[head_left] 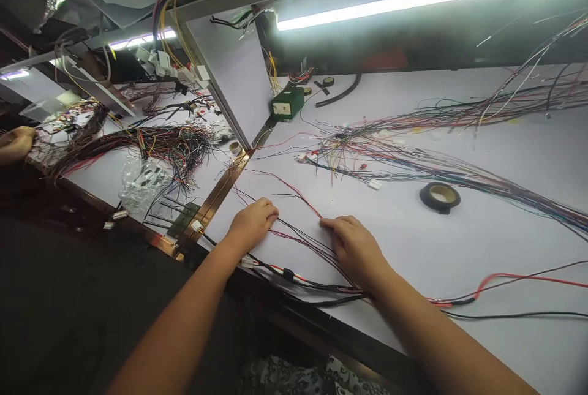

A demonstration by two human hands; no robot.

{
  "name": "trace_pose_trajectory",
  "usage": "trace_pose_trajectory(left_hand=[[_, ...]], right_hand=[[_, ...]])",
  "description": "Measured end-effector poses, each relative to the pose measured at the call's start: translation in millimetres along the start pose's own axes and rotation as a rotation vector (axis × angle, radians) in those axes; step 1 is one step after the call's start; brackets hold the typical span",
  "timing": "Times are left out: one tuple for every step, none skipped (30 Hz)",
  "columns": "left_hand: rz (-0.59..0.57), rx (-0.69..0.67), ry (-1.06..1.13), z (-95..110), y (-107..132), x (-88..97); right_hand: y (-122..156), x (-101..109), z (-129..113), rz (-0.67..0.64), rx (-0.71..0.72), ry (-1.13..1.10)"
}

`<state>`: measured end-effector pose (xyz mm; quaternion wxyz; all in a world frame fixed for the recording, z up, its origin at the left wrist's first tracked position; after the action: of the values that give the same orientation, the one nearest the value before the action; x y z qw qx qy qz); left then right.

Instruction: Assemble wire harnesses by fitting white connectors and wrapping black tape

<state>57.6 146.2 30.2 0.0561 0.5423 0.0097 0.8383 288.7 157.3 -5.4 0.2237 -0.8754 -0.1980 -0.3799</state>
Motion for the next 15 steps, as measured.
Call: trace_pose_trajectory(left_hand=[[0.026,-0.011,0.026,4,1,4.0],[0.057,-0.015,0.051,7,2,8.1],[0.086,-0.011,0.065,8,2,11.5],[0.104,0.003,0.065,8,2,13.5],[0.105,0.016,0.048,6,1,13.4],[0.084,0.020,0.022,2,-1,11.1],[0.049,0.016,-0.004,-1,-3,7.2],[0.009,0.007,-0.024,-5,-5,2.7],[-0.029,-0.006,-0.036,-9,-6,-1.5],[-0.056,-0.022,-0.041,-11,-7,-4.5],[-0.064,-0.035,-0.037,-11,-7,-5.3],[-0.052,-0.039,-0.022,-11,-6,-3.7],[-0.023,-0.034,0.008,-8,-5,0.1],[0.017,-0.018,0.064,-5,-3,5.8],[0.064,0.009,0.154,-1,-1,12.8]], right_hand=[[0,0,1,-0.010,-0.024,-0.019],[-1,0,3,-0.022,-0.051,-0.041],[-2,1,4,-0.033,-0.077,-0.065],[-2,1,6,-0.043,-0.098,-0.087],[-3,2,8,-0.049,-0.116,-0.106],[-3,2,9,-0.051,-0.130,-0.122],[-4,3,10,-0.050,-0.143,-0.133],[-4,4,11,-0.046,-0.155,-0.143],[-5,5,12,-0.045,-0.168,-0.151],[-5,5,13,-0.046,-0.181,-0.158],[-5,6,13,-0.048,-0.192,-0.164],[-6,6,13,-0.053,-0.200,-0.168],[-6,7,12,-0.057,-0.206,-0.171],[-6,7,12,-0.058,-0.207,-0.174],[-6,7,12,-0.058,-0.202,-0.175]])
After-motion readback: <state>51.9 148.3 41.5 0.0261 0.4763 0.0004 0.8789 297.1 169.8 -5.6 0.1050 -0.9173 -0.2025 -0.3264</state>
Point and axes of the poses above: each hand's wrist, its own y-axis away from the middle knuckle, its own x-axis out of the back of the hand, z = x × y, the point moved 5 cm from there along -y, towards the middle knuckle, and after that the axes turned 6 degrees about y, right-handed, at the moved point
